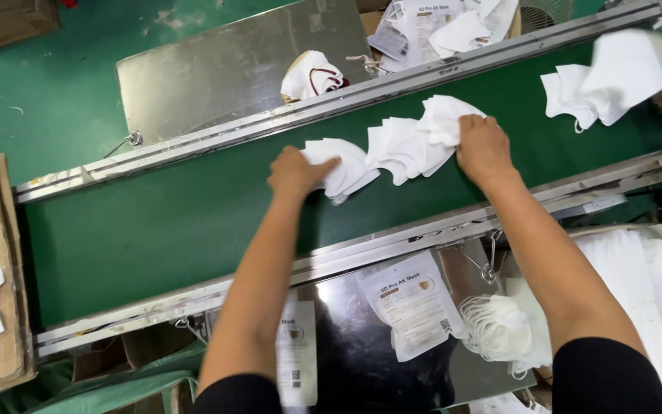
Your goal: The recorder gathers white masks from a conveyor belt, stacks them, and puts them into plastic packaging envelopes.
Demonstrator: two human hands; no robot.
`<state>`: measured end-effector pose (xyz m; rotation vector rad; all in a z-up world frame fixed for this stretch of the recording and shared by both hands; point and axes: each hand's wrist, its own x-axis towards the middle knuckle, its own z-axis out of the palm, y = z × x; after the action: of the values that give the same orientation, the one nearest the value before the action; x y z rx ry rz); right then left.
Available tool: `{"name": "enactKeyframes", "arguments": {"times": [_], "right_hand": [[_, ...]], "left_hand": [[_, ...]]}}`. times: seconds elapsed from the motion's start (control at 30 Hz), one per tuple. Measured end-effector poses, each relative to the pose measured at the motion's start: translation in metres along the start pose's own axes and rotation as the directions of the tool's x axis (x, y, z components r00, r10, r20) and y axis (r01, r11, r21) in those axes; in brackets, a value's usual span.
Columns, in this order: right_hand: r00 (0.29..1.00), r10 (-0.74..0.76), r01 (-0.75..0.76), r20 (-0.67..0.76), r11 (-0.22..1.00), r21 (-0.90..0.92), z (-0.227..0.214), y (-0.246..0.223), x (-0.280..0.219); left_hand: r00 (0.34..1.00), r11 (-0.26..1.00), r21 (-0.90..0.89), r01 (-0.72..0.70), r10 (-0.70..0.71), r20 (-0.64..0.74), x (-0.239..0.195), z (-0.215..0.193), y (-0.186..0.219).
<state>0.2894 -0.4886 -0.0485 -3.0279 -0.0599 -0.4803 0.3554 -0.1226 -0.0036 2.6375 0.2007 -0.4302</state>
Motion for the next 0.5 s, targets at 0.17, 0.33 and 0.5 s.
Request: {"name": "enactKeyframes", "arguments": {"times": [0.17, 0.33, 0.5], "right_hand": [[1.000, -0.023, 0.021, 0.021, 0.995, 0.096, -0.013, -0.081, 0.005], [0.991, -0.105, 0.104, 0.084, 0.994, 0.015, -0.009, -0.129, 0.009], [0.966, -0.250, 0.187, 0.074, 0.864, 0.468, -0.020, -0.191, -0.006]], "left_hand": [[0.998, 0.998, -0.040, -0.054, 0.055, 0.022, 0.022, 0.047, 0.003], [0.992, 0.978, -0.175, -0.112, 0.102, -0.069, 0.025, 0.053, -0.034], [0.815, 0.446, -0.778, 0.443, 0.161, 0.556, 0.001, 0.015, -0.052]]}}
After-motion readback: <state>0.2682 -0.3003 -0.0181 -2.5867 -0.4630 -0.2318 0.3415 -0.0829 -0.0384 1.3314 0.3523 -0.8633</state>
